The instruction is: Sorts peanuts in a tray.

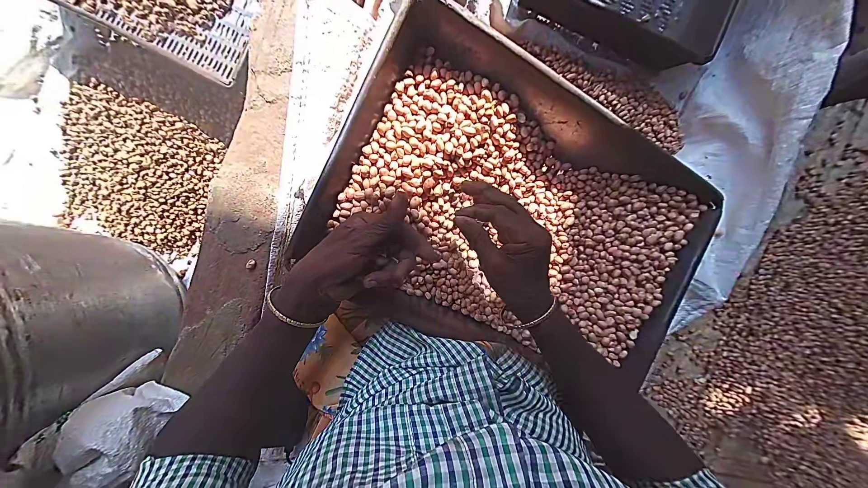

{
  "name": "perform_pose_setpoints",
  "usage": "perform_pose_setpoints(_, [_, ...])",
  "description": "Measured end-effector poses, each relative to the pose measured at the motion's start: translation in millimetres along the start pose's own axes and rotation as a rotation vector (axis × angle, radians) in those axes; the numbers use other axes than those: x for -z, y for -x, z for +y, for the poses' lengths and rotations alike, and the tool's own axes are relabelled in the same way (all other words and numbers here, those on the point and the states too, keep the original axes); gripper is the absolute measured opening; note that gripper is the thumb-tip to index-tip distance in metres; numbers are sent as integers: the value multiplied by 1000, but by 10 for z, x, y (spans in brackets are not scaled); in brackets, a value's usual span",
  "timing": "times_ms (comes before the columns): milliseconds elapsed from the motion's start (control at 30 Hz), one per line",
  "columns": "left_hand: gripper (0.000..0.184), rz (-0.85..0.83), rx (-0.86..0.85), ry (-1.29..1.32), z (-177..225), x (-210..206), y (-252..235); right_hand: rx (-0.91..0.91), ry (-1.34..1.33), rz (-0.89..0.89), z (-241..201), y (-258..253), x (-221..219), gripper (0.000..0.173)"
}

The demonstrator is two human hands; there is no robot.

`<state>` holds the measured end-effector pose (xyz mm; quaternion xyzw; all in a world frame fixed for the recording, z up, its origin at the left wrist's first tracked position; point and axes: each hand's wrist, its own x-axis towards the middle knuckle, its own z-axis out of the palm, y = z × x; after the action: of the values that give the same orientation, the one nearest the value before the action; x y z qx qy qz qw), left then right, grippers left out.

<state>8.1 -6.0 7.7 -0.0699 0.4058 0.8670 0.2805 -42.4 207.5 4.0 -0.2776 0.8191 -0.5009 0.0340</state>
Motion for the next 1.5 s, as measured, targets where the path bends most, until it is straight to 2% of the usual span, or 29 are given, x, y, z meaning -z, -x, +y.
perform_pose_setpoints(67, [65, 24, -76, 23, 1, 30, 22, -42, 56, -54, 112, 77, 2, 14])
perform_pose_setpoints(200, [62, 38, -159, 77, -23, 43, 4, 98, 182, -157, 256, 251, -190, 13])
perform_pose_setpoints(300, [60, 69, -210, 111, -20, 38, 18, 127, 138, -64, 290, 221, -209, 11])
perform_pose_setpoints(367, [64, 92, -178, 96, -7, 34, 24, 22, -52, 0, 150, 149, -125, 12])
perform_pose_setpoints(467, [65, 85, 28, -48, 2, -60, -24, -1, -180, -22, -109, 81, -51, 18])
perform_pose_setpoints(533, [63, 39, 38, -76, 11, -68, -37, -30, -111, -38, -86, 92, -37, 17])
perform_pose_setpoints(600, [60, -1, -42, -40, 9, 2, -21, -33, 30, -66, 50, 172, -59, 14])
perform_pose_setpoints(700, [60, 6, -134, 0, -14, 43, -17, 45, 204, -210, 176, 369, -162, 11])
perform_pose_setpoints(800, [59, 30, -187, 34, -19, 49, -8, 130, 233, -201, 221, 395, -228, 8])
perform_pose_setpoints(867, [60, 23, -218, 71, -10, 55, -4, 32, 31, -142, 170, 336, -147, 9])
perform_pose_setpoints(967, [60, 15, -224, 133, -11, 69, 11, -317, -487, -76, 83, 238, 11, 10])
perform_pose_setpoints(1033, [58, 28, -238, 174, -16, 67, -11, -487, -610, -167, 36, 203, 120, 18])
perform_pose_setpoints(1100, [56, 65, -284, 195, -34, 63, -31, -518, -364, -384, 15, 156, 245, 10])
perform_pose_setpoints(1200, [55, 123, -302, 212, -38, 22, -28, -482, 241, -761, -92, -44, 419, 11])
perform_pose_setpoints(1267, [52, 187, -283, 242, -23, -32, -10, -421, 454, -884, -167, -280, 418, 13])
perform_pose_setpoints(1300, [51, 190, -273, 261, -19, -29, -9, -336, 471, -851, -230, -408, 381, 12])
perform_pose_setpoints(1333, [50, 183, -266, 273, -21, -13, -12, -192, 398, -720, -324, -538, 314, 11])
perform_pose_setpoints(1433, [46, 169, -267, 246, -63, 30, -21, 213, 7, -275, -705, -1006, -19, 32])
perform_pose_setpoints(1500, [45, 186, -290, 191, -76, 44, -15, 378, -21, -48, -786, -1202, -70, 26])
